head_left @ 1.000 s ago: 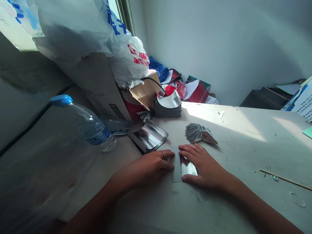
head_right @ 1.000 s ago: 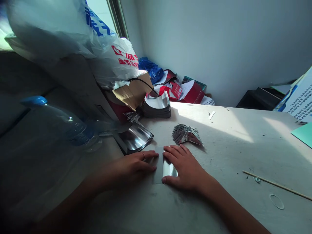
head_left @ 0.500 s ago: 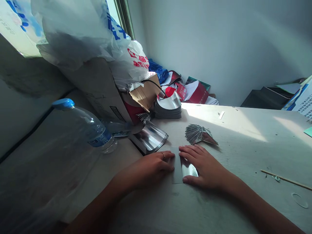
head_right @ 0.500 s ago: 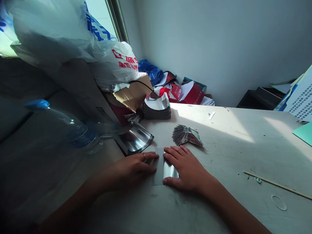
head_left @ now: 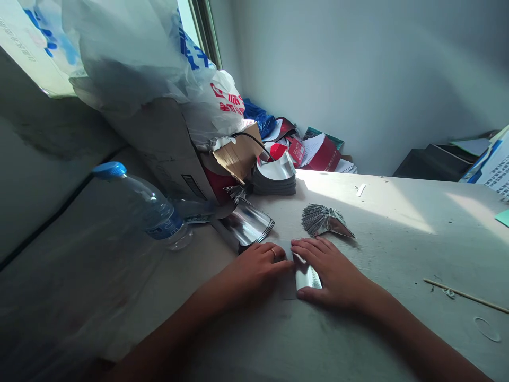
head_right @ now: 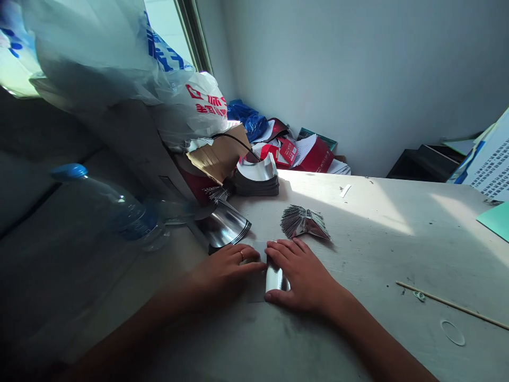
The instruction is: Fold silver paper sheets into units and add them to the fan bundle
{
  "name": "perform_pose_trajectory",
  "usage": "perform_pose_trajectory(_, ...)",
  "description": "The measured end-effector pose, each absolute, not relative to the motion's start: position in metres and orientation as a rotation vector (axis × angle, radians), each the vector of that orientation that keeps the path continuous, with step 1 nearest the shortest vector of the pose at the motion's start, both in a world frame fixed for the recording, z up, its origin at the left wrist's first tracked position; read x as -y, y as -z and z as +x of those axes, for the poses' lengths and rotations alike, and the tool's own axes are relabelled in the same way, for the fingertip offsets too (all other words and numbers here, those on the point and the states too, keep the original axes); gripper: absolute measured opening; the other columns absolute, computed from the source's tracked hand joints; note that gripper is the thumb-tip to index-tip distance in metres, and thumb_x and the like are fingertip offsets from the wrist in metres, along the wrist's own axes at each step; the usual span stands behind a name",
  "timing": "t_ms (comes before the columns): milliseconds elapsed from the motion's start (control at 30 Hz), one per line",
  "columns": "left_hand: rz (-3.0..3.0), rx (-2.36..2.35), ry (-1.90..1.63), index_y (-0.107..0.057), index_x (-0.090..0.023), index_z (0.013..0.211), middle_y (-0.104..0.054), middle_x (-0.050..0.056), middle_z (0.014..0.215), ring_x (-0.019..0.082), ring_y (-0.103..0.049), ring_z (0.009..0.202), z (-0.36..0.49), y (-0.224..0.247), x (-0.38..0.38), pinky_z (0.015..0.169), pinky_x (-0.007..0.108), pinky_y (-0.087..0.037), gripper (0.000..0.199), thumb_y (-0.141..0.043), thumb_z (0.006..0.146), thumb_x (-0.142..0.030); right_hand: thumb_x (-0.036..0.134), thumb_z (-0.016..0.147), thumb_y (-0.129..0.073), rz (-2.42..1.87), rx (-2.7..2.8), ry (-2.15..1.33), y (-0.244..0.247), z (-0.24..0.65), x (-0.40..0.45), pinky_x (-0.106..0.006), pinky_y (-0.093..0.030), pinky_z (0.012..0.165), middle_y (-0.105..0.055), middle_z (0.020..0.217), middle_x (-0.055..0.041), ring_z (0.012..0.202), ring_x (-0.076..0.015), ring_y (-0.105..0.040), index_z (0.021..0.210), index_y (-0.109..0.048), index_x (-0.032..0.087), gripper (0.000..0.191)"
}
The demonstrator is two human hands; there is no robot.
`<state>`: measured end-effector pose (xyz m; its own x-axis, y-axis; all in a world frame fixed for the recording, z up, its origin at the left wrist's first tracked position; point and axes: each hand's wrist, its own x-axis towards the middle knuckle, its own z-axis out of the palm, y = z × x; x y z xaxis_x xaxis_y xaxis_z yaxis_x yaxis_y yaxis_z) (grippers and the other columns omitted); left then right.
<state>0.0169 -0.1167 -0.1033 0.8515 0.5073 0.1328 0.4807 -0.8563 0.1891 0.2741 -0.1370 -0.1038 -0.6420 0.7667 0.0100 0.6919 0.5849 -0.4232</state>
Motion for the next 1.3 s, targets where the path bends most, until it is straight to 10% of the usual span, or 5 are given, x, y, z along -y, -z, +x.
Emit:
perform_pose_trajectory(367, 2.839, -0.919, -0.287, -0.065, -0.041, 0.124, -0.057, 0.006, 0.12, 0.025, -0.054, 0.115, 0.029, 0.101, 0.121, 0.099, 0.041, -0.045, 0.033, -0.062, 0.094, -0.028, 0.053, 0.08, -0.072, -1.173, 2.571, -0.551, 0.111, 0.274, 0.136, -0.055, -0.021, 0.12, -0.041, 0.157, -0.0085, 0.143, -0.032, -0.035, 0.15, -0.041, 0.023, 0.082)
perform_pose_trajectory(767, 2.598, -1.071, -0.558, -0.071, -0.022, 0.089, -0.057, 0.008, 0.135, 0.027, -0.055, 0.122, 0.055, 0.118, 0.116, 0.104, 0.044, -0.046, 0.006, -0.067, 0.086, -0.026, 0.056, 0.084, -0.068, -1.195, 2.516, -0.452, 0.107, 0.27, 0.134, -0.051, -0.027, 0.117, -0.046, 0.152, -0.0131, 0.139, -0.032, -0.04, 0.15, -0.04, 0.018, 0.081)
perform_pose_trajectory(1300, 2.867, -1.101, -0.241, -0.07, -0.028, 0.105, -0.058, 0.008, 0.131, 0.028, -0.059, 0.113, 0.072, 0.102, 0.095, 0.093, 0.043, -0.048, 0.018, -0.063, 0.088, -0.028, 0.055, 0.077, -0.076, -1.203, 2.38, -0.461, 0.103, 0.273, 0.127, -0.048, -0.04, 0.107, -0.051, 0.144, -0.0154, 0.129, -0.0326, -0.05, 0.15, -0.036, 0.02, 0.09)
